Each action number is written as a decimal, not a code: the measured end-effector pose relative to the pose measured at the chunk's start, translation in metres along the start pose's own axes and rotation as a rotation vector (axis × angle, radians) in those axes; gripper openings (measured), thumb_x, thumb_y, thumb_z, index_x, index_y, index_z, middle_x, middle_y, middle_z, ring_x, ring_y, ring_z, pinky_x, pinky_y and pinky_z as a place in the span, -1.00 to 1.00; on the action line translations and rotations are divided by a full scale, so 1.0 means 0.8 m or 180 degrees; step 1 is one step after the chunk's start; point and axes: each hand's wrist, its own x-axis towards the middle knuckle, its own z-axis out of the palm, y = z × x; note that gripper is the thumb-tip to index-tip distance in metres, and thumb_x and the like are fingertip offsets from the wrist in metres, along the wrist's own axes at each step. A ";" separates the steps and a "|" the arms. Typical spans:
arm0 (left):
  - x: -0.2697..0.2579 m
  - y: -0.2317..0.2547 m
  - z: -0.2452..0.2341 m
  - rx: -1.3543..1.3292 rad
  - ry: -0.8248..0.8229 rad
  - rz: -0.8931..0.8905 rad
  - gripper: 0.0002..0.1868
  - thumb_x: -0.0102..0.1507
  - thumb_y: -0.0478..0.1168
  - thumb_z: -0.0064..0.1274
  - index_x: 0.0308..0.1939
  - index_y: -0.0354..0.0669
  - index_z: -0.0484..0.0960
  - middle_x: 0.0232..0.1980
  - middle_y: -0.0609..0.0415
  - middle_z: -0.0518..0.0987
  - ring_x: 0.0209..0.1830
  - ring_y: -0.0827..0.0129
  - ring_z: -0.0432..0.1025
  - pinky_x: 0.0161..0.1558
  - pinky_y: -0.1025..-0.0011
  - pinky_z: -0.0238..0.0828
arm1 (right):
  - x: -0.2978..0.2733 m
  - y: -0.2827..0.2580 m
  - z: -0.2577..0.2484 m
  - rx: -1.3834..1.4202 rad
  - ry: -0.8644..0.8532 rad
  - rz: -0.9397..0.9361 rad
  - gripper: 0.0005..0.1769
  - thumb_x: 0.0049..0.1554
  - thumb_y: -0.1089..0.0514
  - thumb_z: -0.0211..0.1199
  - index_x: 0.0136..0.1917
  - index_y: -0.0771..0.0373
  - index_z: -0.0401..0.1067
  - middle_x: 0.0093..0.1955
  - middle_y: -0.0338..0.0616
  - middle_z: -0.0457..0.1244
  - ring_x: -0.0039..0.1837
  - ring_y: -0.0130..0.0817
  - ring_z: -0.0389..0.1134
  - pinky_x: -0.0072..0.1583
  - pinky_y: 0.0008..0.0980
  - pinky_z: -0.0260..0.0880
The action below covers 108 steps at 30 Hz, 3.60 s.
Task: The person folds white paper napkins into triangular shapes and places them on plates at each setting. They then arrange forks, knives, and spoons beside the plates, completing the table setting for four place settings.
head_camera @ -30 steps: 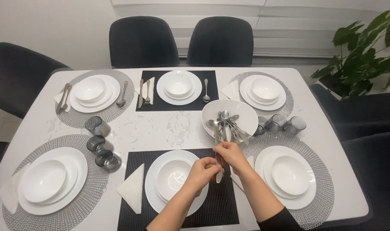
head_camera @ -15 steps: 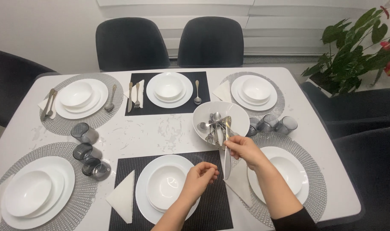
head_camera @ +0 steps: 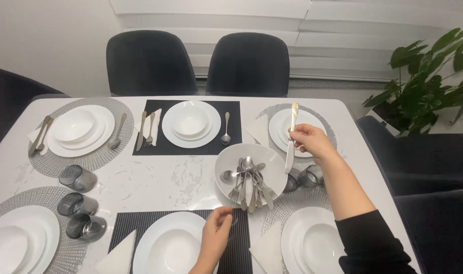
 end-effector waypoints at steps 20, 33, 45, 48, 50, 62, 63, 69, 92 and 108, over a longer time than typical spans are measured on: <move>0.076 -0.059 -0.008 -0.0094 0.0939 -0.0725 -0.69 0.22 -0.17 0.09 -0.01 -0.02 0.80 -0.03 0.15 0.78 -0.05 0.47 0.57 0.01 0.49 0.50 | 0.348 0.145 0.122 -0.0981 0.0058 0.0136 -0.93 0.04 0.10 0.27 -0.27 0.06 0.50 -0.34 -0.24 0.32 -0.30 -0.39 0.33 -0.18 -0.35 0.33; 0.089 -0.059 -0.003 -0.0223 0.1042 -0.0928 -0.72 0.22 -0.19 0.10 -0.04 -0.01 0.83 -0.15 0.10 0.80 -0.31 0.42 0.56 -0.14 0.52 0.51 | 0.387 0.195 0.166 -0.2425 -0.0188 0.0420 -0.64 -0.01 0.16 0.16 -0.58 0.00 0.16 -0.53 -0.23 0.24 -0.33 -0.19 0.26 -0.20 -0.24 0.30; 0.094 -0.067 -0.003 -0.0372 0.1171 -0.1011 -0.74 0.21 -0.23 0.15 -0.06 -0.04 0.85 -0.30 0.02 0.81 -0.54 0.39 0.45 -0.35 0.54 0.41 | 0.406 0.220 0.178 -0.2479 -0.0133 0.0332 -0.90 -0.02 0.07 0.24 -0.32 0.03 0.53 -0.18 -0.13 0.42 -0.02 -0.03 0.43 0.05 -0.17 0.40; 0.094 -0.072 -0.004 -0.0393 0.1232 -0.0974 -0.75 0.20 -0.26 0.15 -0.09 -0.05 0.85 -0.29 -0.02 0.83 -0.43 0.35 0.58 -0.23 0.50 0.54 | 0.407 0.222 0.180 -0.2438 -0.0119 0.0347 -0.88 -0.01 0.07 0.26 -0.24 0.05 0.59 -0.16 -0.16 0.43 -0.02 -0.07 0.43 0.03 -0.18 0.42; 0.095 -0.071 -0.006 -0.0357 0.1182 -0.1004 -0.74 0.21 -0.24 0.14 -0.07 -0.04 0.84 -0.28 0.00 0.82 -0.44 0.37 0.54 -0.24 0.51 0.51 | 0.396 0.208 0.178 -0.2390 -0.0141 0.0385 -0.90 0.01 0.08 0.27 -0.23 0.06 0.58 -0.16 -0.19 0.42 -0.04 -0.11 0.42 0.00 -0.20 0.41; 0.096 -0.053 -0.010 -0.0180 0.1152 -0.1002 -0.74 0.21 -0.19 0.12 -0.07 0.02 0.84 -0.17 0.11 0.82 -0.23 0.42 0.61 -0.10 0.51 0.53 | 0.371 0.183 0.186 -0.2737 -0.0092 0.0098 -0.61 0.02 0.13 0.16 -0.61 0.11 0.48 -0.53 -0.20 0.31 -0.31 -0.16 0.36 -0.11 -0.24 0.39; 0.094 -0.046 -0.010 -0.0277 0.1162 -0.1110 -0.73 0.22 -0.21 0.12 -0.06 0.00 0.84 -0.24 0.03 0.79 -0.40 0.37 0.55 -0.19 0.51 0.52 | 0.374 0.185 0.186 -0.2861 -0.0092 0.0046 -0.61 0.01 0.13 0.15 -0.62 0.12 0.49 -0.53 -0.18 0.31 -0.27 -0.12 0.39 -0.06 -0.21 0.41; 0.101 -0.080 -0.012 -0.0129 0.1132 -0.0759 -0.73 0.20 -0.18 0.11 -0.08 0.01 0.84 -0.10 0.22 0.80 -0.09 0.51 0.60 -0.04 0.53 0.53 | 0.366 0.181 0.197 -0.3031 0.0068 -0.0072 -0.72 0.05 -0.03 0.36 -0.24 0.26 0.57 -0.21 -0.02 0.40 -0.09 0.00 0.43 -0.09 -0.15 0.41; 0.077 -0.038 -0.028 0.0077 0.0800 -0.0648 -0.66 0.26 -0.11 0.01 0.05 0.04 0.75 0.04 0.23 0.75 0.05 0.51 0.57 0.12 0.48 0.46 | 0.301 0.144 0.159 -0.2626 -0.0029 -0.0396 -0.64 0.05 -0.12 0.30 -0.05 0.18 0.56 -0.05 -0.09 0.42 0.05 -0.03 0.40 0.04 -0.11 0.35; 0.009 -0.008 -0.044 -0.0201 0.0481 -0.0142 -0.70 0.28 -0.16 -0.04 0.03 0.01 0.71 0.16 0.23 0.69 0.16 0.48 0.53 0.18 0.48 0.46 | -0.042 0.082 0.103 -0.0917 -0.0154 0.0137 -0.71 0.13 -0.04 0.32 0.05 0.12 0.59 -0.13 -0.22 0.46 -0.16 -0.39 0.46 0.01 -0.40 0.41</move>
